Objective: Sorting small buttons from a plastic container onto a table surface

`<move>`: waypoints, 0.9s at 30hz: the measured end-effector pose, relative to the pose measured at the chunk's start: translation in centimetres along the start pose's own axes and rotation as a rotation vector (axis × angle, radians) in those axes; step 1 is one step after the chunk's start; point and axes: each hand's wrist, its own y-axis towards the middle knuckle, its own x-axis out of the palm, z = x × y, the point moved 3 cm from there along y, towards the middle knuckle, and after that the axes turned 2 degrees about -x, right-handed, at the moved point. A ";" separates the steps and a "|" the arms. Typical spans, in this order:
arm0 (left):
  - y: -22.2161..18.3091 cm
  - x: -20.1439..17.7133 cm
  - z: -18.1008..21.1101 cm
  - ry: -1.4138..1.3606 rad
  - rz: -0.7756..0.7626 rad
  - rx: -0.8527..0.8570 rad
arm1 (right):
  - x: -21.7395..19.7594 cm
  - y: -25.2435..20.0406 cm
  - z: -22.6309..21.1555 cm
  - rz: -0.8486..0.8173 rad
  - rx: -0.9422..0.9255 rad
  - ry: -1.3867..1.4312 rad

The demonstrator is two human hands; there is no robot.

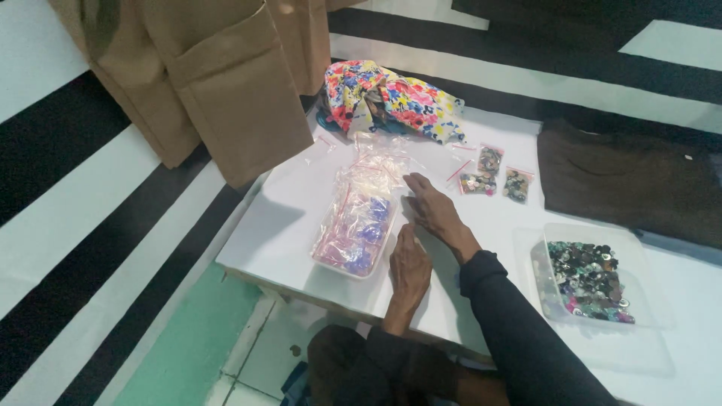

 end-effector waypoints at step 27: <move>-0.2 -2.6 4.2 -0.095 0.042 -0.114 | 4.1 2.3 1.0 0.436 -0.120 -0.126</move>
